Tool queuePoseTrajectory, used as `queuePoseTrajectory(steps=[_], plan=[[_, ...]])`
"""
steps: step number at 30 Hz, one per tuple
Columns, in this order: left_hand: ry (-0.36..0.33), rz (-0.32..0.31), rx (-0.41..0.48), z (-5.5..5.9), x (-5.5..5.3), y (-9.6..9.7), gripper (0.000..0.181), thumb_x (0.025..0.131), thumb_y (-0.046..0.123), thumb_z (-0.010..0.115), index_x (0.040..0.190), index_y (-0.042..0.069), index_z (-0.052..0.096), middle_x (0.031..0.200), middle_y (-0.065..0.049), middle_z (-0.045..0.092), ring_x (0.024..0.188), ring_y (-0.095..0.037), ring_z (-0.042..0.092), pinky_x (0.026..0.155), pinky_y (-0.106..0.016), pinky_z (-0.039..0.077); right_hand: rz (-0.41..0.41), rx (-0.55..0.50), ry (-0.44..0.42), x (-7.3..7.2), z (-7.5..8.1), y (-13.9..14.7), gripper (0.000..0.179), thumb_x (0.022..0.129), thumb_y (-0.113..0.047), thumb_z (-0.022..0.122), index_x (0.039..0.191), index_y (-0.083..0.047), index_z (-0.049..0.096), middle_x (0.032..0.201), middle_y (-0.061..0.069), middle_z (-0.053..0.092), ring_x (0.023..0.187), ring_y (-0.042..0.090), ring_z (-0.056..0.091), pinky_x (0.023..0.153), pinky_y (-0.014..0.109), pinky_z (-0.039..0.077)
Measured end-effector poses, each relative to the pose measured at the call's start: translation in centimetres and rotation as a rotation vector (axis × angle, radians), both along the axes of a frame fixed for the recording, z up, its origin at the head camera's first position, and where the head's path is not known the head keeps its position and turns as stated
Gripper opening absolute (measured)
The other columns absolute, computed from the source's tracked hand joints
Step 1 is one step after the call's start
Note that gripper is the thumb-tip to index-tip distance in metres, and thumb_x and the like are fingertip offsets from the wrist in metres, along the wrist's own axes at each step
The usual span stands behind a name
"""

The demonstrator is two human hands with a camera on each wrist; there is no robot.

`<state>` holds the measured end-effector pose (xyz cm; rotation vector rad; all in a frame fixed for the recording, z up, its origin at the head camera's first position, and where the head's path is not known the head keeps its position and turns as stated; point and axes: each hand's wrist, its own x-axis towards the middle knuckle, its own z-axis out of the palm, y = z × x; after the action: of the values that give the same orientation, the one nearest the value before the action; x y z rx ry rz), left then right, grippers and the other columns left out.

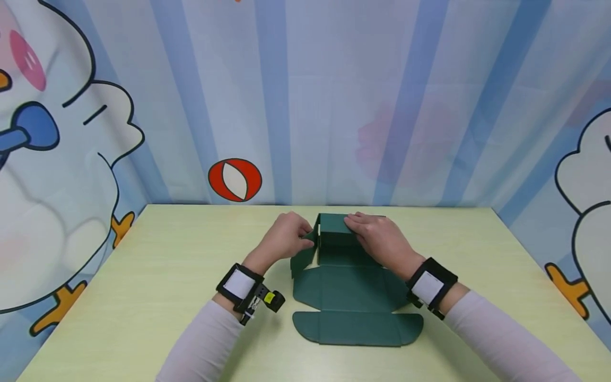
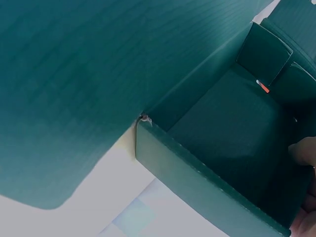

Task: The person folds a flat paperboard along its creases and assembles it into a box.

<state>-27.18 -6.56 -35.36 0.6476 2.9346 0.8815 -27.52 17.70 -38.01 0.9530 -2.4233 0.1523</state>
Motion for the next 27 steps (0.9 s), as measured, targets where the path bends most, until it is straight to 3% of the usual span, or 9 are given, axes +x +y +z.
queuePoseTrajectory(steps=[4,7,14,18,23,27], plan=[[0.003,0.025,0.005,-0.2,0.3,0.6,0.015,0.085,0.011,0.077,0.099,0.005,0.078,0.1,-0.01,0.077,0.092,-0.022,0.073,0.083,-0.037,0.06,-0.003,0.012,-0.005,0.0,0.1,0.0,0.039,0.088,-0.005,0.072,0.127,-0.005,0.068,0.125,0.014,0.07,0.115,0.03,0.068,0.089,0.045,0.057],[0.005,0.043,0.023,-0.4,0.7,1.1,0.009,0.086,0.011,0.076,0.091,0.003,0.077,0.086,-0.012,0.076,0.076,-0.021,0.069,0.068,-0.031,0.056,0.002,0.016,-0.002,0.0,0.2,0.0,0.039,0.088,-0.005,0.072,0.126,-0.005,0.068,0.125,0.014,0.07,0.114,0.03,0.068,0.089,0.044,0.058],[-0.007,0.083,0.074,-0.4,1.8,1.9,0.017,0.087,0.015,0.076,0.098,0.002,0.076,0.086,-0.01,0.076,0.069,-0.016,0.065,0.062,-0.028,0.055,0.015,0.024,0.011,0.1,0.4,0.0,0.039,0.087,-0.006,0.073,0.126,-0.006,0.068,0.124,0.014,0.07,0.112,0.029,0.069,0.088,0.043,0.058],[-0.033,0.084,0.094,-0.3,2.1,2.0,0.02,0.088,0.022,0.075,0.094,0.003,0.077,0.079,-0.008,0.074,0.063,-0.015,0.062,0.056,-0.025,0.049,0.014,0.023,0.007,0.0,0.4,0.1,0.04,0.087,-0.006,0.073,0.126,-0.006,0.068,0.124,0.014,0.07,0.112,0.029,0.069,0.088,0.044,0.058],[-0.078,0.045,0.15,-0.6,2.1,1.5,0.031,0.093,0.036,0.068,0.097,0.006,0.077,0.078,-0.009,0.074,0.064,-0.015,0.063,0.056,-0.026,0.05,0.021,0.01,-0.003,0.1,0.4,0.2,0.04,0.086,-0.004,0.074,0.125,-0.005,0.068,0.123,0.015,0.07,0.112,0.029,0.069,0.088,0.044,0.058],[-0.133,-0.002,0.231,-1.0,1.9,1.0,0.028,0.1,0.027,0.059,0.104,0.004,0.075,0.086,-0.011,0.075,0.067,-0.014,0.068,0.062,-0.026,0.057,0.024,0.005,-0.004,0.2,0.4,0.2,0.042,0.084,-0.003,0.075,0.125,-0.006,0.069,0.123,0.014,0.071,0.112,0.028,0.069,0.088,0.044,0.058]])
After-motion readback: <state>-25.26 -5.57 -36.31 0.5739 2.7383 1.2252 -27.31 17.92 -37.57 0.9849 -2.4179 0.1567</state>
